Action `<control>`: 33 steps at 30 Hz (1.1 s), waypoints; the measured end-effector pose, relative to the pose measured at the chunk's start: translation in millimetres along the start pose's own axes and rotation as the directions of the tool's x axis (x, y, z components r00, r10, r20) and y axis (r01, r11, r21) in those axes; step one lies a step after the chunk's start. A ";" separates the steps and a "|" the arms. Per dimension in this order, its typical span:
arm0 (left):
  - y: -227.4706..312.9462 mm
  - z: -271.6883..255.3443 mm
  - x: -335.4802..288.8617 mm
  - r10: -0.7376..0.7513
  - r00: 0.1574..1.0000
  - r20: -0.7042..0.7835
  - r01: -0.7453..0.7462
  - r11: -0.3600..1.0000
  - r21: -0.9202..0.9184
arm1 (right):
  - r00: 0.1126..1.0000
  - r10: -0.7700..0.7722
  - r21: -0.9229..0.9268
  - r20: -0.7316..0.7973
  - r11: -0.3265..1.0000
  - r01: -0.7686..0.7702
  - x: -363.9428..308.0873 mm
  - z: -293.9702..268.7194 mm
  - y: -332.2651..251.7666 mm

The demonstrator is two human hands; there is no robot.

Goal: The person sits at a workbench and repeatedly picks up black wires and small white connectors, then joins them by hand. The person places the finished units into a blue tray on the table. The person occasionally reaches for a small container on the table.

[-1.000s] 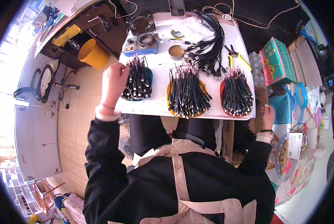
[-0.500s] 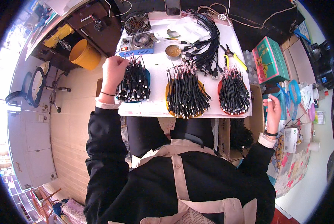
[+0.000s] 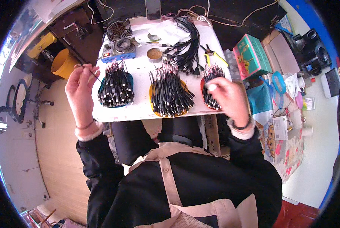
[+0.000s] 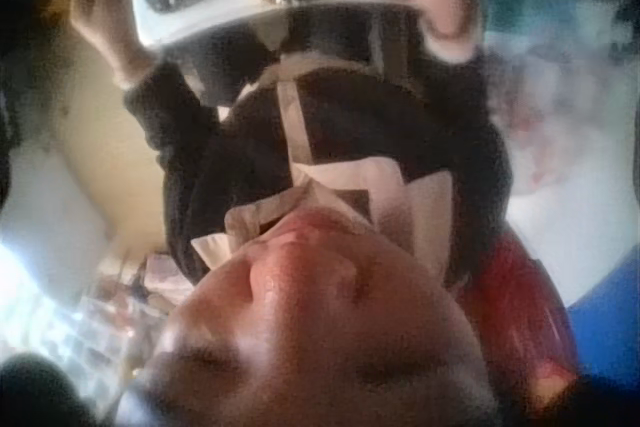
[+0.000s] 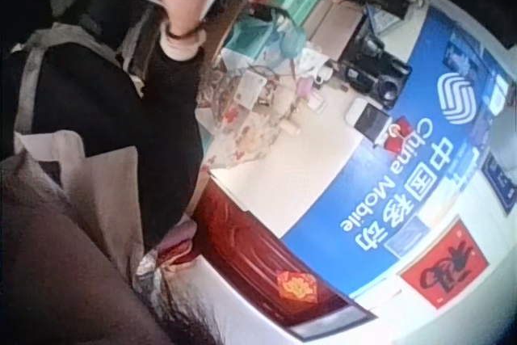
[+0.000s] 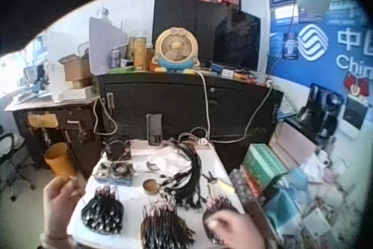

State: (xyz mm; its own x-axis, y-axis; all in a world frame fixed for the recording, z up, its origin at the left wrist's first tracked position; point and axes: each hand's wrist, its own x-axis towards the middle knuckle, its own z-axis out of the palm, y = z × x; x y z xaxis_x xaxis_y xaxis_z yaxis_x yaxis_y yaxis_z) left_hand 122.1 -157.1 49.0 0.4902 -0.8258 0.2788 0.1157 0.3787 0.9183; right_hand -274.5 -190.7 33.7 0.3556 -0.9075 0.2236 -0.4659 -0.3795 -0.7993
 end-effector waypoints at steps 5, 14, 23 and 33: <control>0.5 17.9 -57.2 -0.226 0.962 0.152 0.250 0.954 -0.167 | 0.992 0.015 -0.124 0.128 0.992 0.001 34.0 58.4 -9.0; -37.9 33.0 -89.5 -0.469 0.820 0.327 0.544 0.817 -0.192 | 0.970 0.135 -0.264 0.205 0.961 -0.078 42.8 84.6 -1.7; -30.0 53.2 -106.9 -0.448 0.817 0.362 0.557 0.776 -0.297 | 0.932 0.254 0.013 0.259 0.964 -0.266 12.5 58.9 -42.6; -4.9 88.2 -150.0 -0.364 0.869 0.334 0.491 0.717 -0.495 | 0.986 -0.131 0.236 0.106 0.966 0.103 -55.5 93.1 -80.5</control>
State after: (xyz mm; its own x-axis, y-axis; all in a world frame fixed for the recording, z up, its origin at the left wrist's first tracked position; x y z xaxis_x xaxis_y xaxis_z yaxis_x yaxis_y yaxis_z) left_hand -28.2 -71.9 27.4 0.0955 -0.9954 0.0018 0.7508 0.0732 0.6564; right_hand -181.3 -93.0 33.7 0.4971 -0.8258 0.2662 -0.2220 -0.4177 -0.8811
